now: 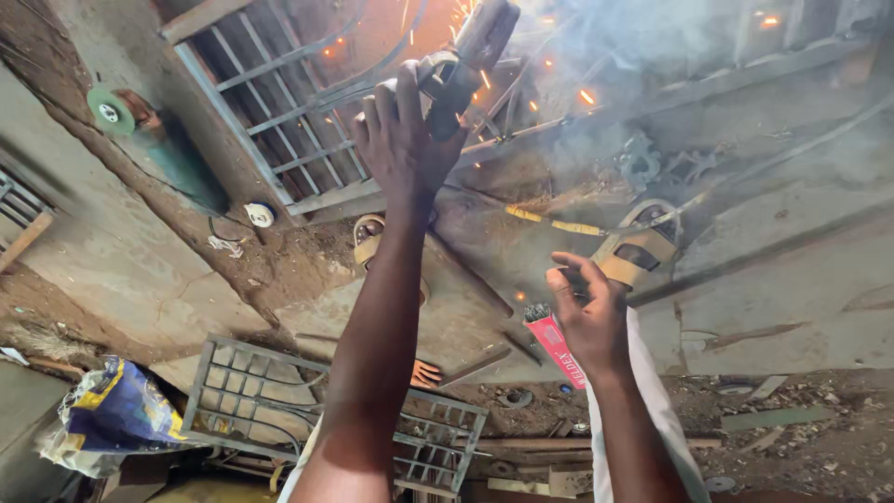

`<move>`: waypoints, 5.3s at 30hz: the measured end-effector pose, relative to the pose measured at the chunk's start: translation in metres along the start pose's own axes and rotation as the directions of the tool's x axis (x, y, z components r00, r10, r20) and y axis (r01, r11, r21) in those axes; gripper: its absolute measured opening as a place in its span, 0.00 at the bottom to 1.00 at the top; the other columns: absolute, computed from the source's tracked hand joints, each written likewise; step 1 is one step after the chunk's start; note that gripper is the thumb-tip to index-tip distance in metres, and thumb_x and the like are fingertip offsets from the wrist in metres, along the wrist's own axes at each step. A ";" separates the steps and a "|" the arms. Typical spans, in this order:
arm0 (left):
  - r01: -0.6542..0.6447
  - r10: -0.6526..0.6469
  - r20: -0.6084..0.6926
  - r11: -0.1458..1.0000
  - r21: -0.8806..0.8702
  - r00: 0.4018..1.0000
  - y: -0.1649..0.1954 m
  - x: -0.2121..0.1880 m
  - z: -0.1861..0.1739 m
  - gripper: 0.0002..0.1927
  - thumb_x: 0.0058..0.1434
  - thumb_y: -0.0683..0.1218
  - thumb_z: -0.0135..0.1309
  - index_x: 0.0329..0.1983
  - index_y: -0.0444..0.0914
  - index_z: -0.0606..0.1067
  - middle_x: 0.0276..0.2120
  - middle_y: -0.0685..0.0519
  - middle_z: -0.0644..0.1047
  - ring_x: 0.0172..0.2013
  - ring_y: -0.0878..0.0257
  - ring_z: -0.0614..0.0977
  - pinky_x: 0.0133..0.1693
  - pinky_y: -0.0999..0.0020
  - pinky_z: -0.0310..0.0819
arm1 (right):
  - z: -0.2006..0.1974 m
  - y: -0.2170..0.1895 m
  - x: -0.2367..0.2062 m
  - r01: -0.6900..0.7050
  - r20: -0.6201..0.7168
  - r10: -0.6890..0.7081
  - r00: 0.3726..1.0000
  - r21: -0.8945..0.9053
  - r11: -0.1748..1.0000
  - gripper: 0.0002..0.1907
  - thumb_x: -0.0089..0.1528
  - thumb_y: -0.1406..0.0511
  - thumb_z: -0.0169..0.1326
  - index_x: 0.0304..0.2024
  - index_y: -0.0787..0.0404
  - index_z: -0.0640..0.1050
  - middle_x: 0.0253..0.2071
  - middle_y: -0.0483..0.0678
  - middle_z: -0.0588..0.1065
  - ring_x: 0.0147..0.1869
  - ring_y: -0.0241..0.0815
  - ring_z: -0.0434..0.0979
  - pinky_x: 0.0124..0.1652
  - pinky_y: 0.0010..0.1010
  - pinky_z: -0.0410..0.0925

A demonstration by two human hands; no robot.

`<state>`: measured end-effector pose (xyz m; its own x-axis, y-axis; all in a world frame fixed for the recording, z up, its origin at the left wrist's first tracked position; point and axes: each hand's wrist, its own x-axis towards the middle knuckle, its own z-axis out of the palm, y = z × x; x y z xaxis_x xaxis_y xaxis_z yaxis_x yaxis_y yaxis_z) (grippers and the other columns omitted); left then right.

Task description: The person fits a welding electrode rod into the electrode holder, then arc welds joints on decorative metal gate frames laid on the workshop floor, producing sparks and smoke. They pause to reposition, knock off slag, and change electrodes before resuming welding along the frame.

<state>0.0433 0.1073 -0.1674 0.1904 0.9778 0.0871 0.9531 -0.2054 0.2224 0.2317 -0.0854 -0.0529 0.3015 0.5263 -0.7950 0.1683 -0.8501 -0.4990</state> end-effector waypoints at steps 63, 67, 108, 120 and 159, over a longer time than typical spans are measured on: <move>0.169 -0.169 -0.010 0.984 0.055 0.986 -0.020 -0.021 0.004 0.49 0.38 0.59 0.71 0.65 0.41 0.67 0.47 0.48 0.72 0.49 0.49 0.74 0.47 0.51 0.65 | -0.004 0.004 0.006 0.018 0.011 -0.018 1.000 -0.007 1.000 0.17 0.64 0.60 0.58 0.53 0.59 0.80 0.38 0.45 0.81 0.41 0.34 0.81 0.42 0.27 0.73; 0.274 -0.273 0.109 0.962 0.004 0.956 -0.019 -0.019 0.005 0.48 0.40 0.57 0.70 0.65 0.40 0.68 0.44 0.48 0.72 0.46 0.50 0.74 0.45 0.52 0.66 | -0.004 0.001 0.005 0.018 0.008 -0.018 1.000 -0.014 1.000 0.16 0.64 0.61 0.58 0.53 0.59 0.80 0.38 0.47 0.81 0.41 0.36 0.81 0.42 0.29 0.73; 0.455 -0.363 0.411 0.878 -0.150 0.836 0.089 -0.150 -0.163 0.41 0.49 0.54 0.67 0.66 0.42 0.68 0.48 0.47 0.74 0.49 0.48 0.75 0.52 0.50 0.66 | 0.033 0.010 -0.025 -0.133 0.542 -0.276 0.794 0.596 0.792 0.30 0.66 0.57 0.56 0.66 0.64 0.65 0.60 0.45 0.70 0.64 0.35 0.68 0.64 0.32 0.61; 0.556 -0.097 0.585 0.468 -0.687 0.805 0.146 -0.161 -0.152 0.53 0.58 0.42 0.61 0.81 0.32 0.44 0.58 0.31 0.69 0.58 0.34 0.71 0.61 0.47 0.67 | -0.053 0.010 0.026 0.178 0.300 -0.222 0.928 0.167 0.970 0.28 0.48 0.62 0.73 0.47 0.59 0.75 0.43 0.41 0.78 0.46 0.33 0.80 0.47 0.28 0.76; 0.515 0.002 0.807 0.769 -0.379 0.591 0.072 -0.172 -0.144 0.33 0.61 0.50 0.57 0.69 0.37 0.66 0.59 0.40 0.75 0.57 0.41 0.76 0.55 0.49 0.69 | -0.060 0.005 0.167 0.529 -0.452 -0.508 0.733 -0.090 0.844 0.30 0.53 0.65 0.77 0.51 0.64 0.74 0.42 0.45 0.79 0.42 0.36 0.78 0.46 0.32 0.76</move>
<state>0.0453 -0.0814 -0.0262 0.3038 0.6106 -0.7314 0.7415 0.3305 0.5839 0.3388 -0.0029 -0.1675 0.5597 0.8103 -0.1737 0.3861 -0.4404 -0.8106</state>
